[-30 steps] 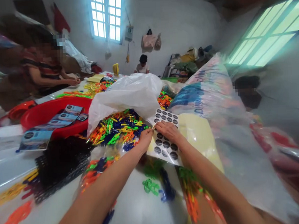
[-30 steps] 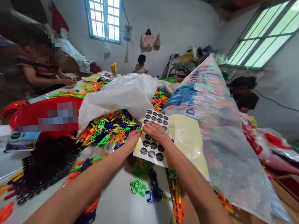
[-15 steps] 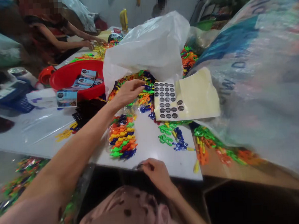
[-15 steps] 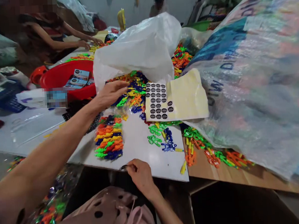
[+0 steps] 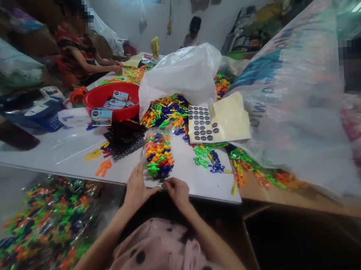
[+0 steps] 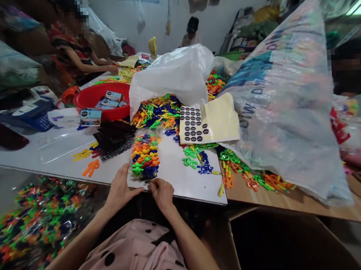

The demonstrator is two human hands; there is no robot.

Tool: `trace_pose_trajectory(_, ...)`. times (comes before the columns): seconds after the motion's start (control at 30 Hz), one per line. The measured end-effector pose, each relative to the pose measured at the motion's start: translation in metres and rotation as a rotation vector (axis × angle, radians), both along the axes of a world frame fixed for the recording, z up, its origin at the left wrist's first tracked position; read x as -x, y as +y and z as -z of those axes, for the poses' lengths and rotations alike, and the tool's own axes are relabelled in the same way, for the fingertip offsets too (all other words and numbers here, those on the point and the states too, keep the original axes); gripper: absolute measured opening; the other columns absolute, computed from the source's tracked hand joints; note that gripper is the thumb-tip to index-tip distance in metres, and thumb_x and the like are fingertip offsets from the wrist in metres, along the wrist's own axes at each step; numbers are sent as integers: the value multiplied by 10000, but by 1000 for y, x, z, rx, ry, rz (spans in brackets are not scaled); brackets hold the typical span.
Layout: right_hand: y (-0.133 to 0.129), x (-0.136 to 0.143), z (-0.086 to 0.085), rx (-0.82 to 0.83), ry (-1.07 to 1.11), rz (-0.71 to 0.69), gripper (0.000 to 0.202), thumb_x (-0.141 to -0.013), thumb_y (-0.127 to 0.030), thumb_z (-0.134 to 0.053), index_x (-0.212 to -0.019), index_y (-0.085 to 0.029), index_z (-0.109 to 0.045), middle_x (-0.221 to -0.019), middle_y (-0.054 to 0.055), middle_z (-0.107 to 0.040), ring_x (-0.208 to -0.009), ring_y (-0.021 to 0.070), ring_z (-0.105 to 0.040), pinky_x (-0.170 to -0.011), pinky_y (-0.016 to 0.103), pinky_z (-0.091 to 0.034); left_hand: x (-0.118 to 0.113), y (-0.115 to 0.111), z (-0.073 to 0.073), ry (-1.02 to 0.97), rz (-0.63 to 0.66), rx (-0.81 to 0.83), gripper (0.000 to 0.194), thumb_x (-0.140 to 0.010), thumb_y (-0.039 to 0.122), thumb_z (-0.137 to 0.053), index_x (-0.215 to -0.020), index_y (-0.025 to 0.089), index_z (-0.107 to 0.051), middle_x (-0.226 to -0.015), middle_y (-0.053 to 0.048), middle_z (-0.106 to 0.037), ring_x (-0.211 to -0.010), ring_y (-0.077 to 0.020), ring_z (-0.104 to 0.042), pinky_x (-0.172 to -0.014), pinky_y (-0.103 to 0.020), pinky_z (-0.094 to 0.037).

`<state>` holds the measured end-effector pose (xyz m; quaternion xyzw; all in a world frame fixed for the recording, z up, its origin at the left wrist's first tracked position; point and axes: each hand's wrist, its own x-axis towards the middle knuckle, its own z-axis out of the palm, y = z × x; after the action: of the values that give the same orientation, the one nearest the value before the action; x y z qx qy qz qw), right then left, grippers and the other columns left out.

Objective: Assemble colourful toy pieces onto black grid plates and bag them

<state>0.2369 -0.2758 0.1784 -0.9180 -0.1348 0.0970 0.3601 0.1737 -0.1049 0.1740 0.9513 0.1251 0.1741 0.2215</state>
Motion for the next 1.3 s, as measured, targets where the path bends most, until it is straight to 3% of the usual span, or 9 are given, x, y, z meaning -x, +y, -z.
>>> trace_pose_trajectory(0.1,6,-2,2,65,-15,19,133,-834,-310,-621,-854,-265,-745,-806,-4,-738,-792,189,-671,-665,241,-410,-11,-14,15,76,-83,-15,907,-647,512,-737,-1368,144,-327,-1407,-211,-408,-1325,-352,-376,-1037,-506,-380)
trace_pose_trajectory(0.2,11,-5,4,92,-8,51,147,-845,-328,-609,-851,-268,-743,-821,-2,-740,-800,196,-670,-666,249,-408,-19,-18,20,99,-118,-34,641,-698,510,-690,-1191,153,-489,-1362,-188,-460,-1293,-335,-420,-1030,-485,-379)
trace_pose_trajectory(0.3,12,-9,6,122,-4,55,166,-850,-341,-594,-851,-266,-741,-828,7,-740,-798,202,-669,-659,256,-405,-24,-17,20,80,-137,-42,489,-759,516,-627,-1083,160,-540,-1295,-168,-514,-1216,-313,-493,-1001,-463,-399)
trace_pose_trajectory(0.47,12,-12,13,116,-3,42,216,-872,-380,-554,-904,-267,-735,-856,15,-739,-807,205,-669,-669,260,-413,-33,-11,18,94,-127,-48,397,-789,498,-608,-1022,178,-591,-1126,-122,-606,-1092,-281,-564,-976,-436,-406)
trace_pose_trajectory(0.7,4,-8,27,-69,-83,-16,374,-877,-320,-476,-1187,-184,-638,-1007,69,-716,-919,216,-655,-788,288,-454,-43,-8,21,81,-111,-42,355,-802,508,-595,-943,188,-654,-1017,-102,-649,-1011,-267,-589,-942,-411,-409)
trace_pose_trajectory(0.93,-3,-12,21,-265,31,74,451,-853,-307,-429,-1242,-136,-582,-855,46,-700,-787,187,-644,-768,296,-482,-53,-16,23,110,-154,-21,337,-793,518,-588,-873,201,-669,-938,-85,-662,-970,-256,-598,-964,-406,-379)
trace_pose_trajectory(1.17,-5,-24,11,-168,160,-25,411,-830,-235,-466,-1224,-158,-556,-848,30,-700,-762,180,-640,-707,270,-464,-57,-20,20,125,-149,-23,412,-732,571,-619,-910,202,-668,-1013,-101,-651,-1044,-294,-566,-1011,-452,-342)
trace_pose_trajectory(1.3,-4,-27,8,-92,158,-54,389,-848,-238,-455,-1221,-180,-552,-859,32,-699,-780,192,-637,-707,280,-448,-63,-24,20,83,-217,63,483,-693,585,-648,-968,188,-633,-968,-104,-655,-1024,-303,-572,-996,-470,-357)
